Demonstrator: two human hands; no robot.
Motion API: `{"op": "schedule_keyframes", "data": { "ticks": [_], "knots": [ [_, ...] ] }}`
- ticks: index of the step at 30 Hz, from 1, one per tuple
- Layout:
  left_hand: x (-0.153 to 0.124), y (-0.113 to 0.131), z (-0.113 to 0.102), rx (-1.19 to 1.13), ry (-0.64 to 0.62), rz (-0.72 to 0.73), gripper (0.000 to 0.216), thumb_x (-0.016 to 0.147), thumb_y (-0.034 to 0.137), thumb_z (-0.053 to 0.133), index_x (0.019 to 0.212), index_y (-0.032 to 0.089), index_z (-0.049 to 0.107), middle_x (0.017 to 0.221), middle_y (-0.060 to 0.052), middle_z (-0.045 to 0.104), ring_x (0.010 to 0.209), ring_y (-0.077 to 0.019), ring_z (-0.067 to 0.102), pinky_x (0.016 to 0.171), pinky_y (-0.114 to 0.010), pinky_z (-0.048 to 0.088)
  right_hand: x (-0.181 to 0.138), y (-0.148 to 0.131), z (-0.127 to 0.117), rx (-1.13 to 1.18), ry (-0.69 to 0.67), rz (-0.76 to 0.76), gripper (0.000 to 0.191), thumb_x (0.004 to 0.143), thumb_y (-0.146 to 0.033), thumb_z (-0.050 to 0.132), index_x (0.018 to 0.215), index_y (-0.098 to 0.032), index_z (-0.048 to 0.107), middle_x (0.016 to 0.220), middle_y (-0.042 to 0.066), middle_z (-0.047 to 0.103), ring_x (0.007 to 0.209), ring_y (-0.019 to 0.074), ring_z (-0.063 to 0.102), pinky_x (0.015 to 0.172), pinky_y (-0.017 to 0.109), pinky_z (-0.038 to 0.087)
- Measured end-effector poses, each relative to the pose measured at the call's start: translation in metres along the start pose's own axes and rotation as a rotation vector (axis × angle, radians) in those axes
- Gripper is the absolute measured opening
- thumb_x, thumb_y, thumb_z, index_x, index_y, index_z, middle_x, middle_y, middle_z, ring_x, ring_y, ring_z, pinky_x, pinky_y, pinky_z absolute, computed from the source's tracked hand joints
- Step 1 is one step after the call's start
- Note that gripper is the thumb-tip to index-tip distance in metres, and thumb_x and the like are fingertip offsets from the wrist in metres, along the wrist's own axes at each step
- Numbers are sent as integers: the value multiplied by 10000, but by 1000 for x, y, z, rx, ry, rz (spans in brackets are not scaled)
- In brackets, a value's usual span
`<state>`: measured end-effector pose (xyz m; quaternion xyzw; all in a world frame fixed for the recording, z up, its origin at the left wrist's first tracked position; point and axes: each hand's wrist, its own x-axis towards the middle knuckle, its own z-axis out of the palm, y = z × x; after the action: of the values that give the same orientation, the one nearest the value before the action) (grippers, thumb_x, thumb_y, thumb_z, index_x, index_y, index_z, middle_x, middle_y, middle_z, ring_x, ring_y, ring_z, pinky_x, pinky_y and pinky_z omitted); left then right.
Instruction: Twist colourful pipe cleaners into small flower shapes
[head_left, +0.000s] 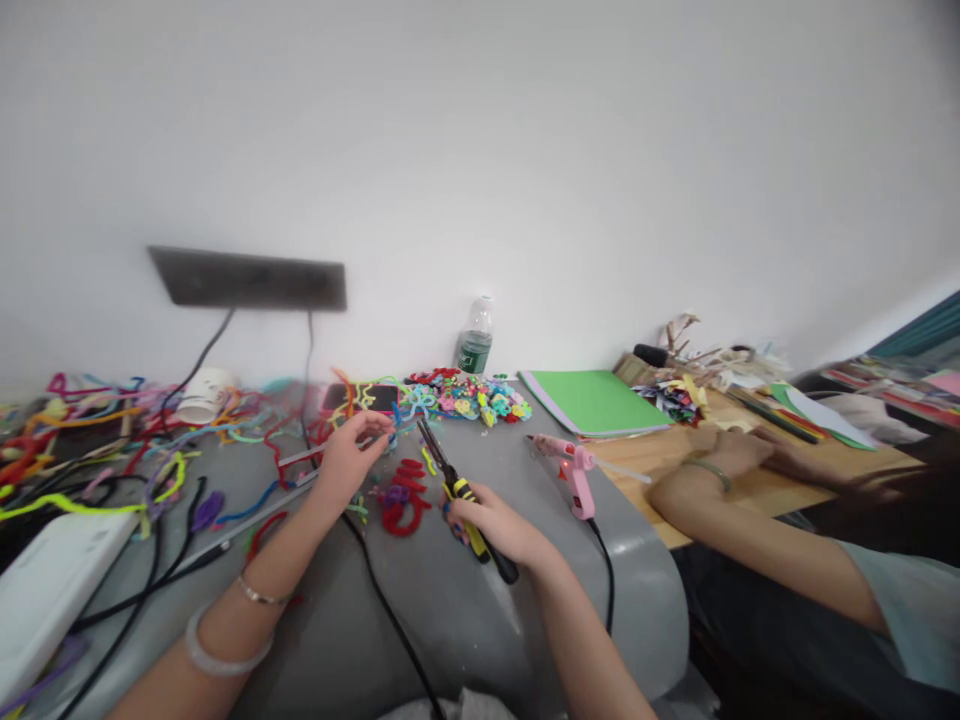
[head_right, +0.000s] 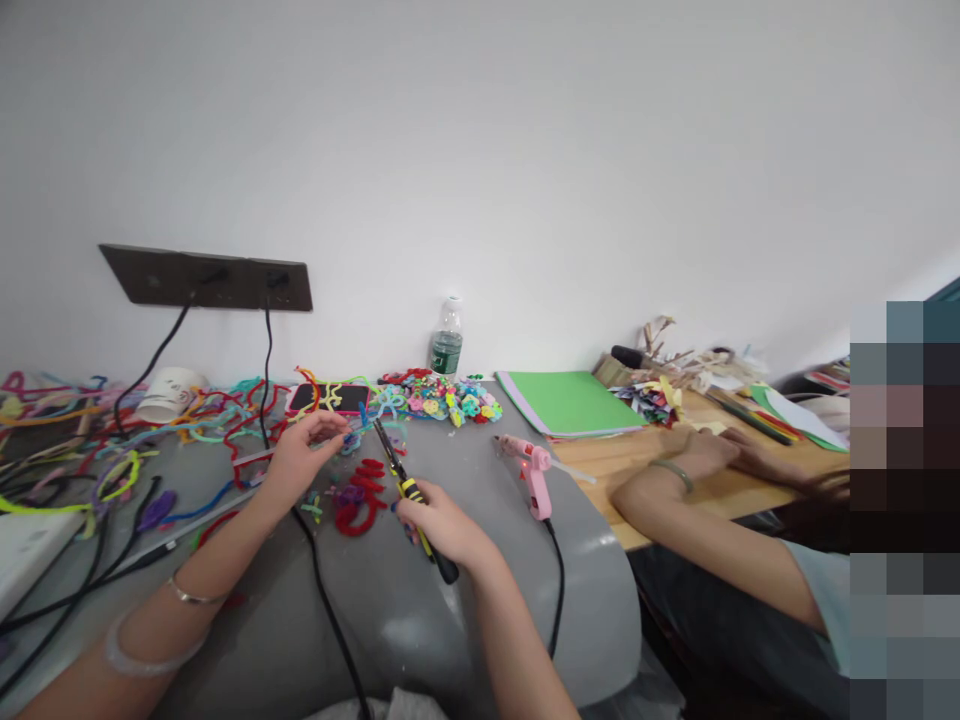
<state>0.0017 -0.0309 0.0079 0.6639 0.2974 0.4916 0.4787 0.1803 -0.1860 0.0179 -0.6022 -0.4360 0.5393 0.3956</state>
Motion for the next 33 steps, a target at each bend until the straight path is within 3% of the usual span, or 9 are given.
{"op": "schedule_keyframes", "data": {
  "ticks": [6,12,18,25,30,33],
  "knots": [
    [1,7,-4,12,49,-3,117,716,253,741,789,192,672,728,-23,690,667,-170,646,633,-263,500,-4,-4,0,-66,38,-43,162,719,-288,515,834,-182,555,633,-28,500,562,123,467,553,252,366],
    [3,6,-1,-212,95,-164,242,625,281,809,730,194,609,631,11,647,552,-157,625,556,-269,503,-1,-10,7,-510,413,-214,147,729,-269,572,842,-222,490,741,-1,547,687,171,482,630,270,311],
    [-1,14,8,-404,128,-353,274,570,285,792,706,179,580,558,61,575,516,-115,579,531,-241,509,20,2,20,-789,601,-348,224,713,-262,607,911,-218,511,909,75,634,856,244,565,704,293,350],
    [-5,31,12,-480,97,-593,300,536,234,783,752,179,581,516,60,592,491,-87,574,533,-191,507,27,10,24,-857,698,-389,280,707,-253,600,979,-201,557,958,73,669,913,256,603,766,310,399],
    [-5,28,13,-432,76,-593,306,556,246,760,818,165,625,505,40,616,488,-95,572,526,-199,507,27,10,23,-877,713,-377,283,703,-255,606,978,-204,563,940,63,677,889,245,615,743,301,405],
    [-5,25,12,-358,55,-494,313,567,268,752,835,152,640,513,41,614,502,-109,576,522,-221,510,28,10,23,-879,723,-378,282,703,-261,610,974,-203,562,938,63,678,887,245,617,741,301,405]
  ]
}}
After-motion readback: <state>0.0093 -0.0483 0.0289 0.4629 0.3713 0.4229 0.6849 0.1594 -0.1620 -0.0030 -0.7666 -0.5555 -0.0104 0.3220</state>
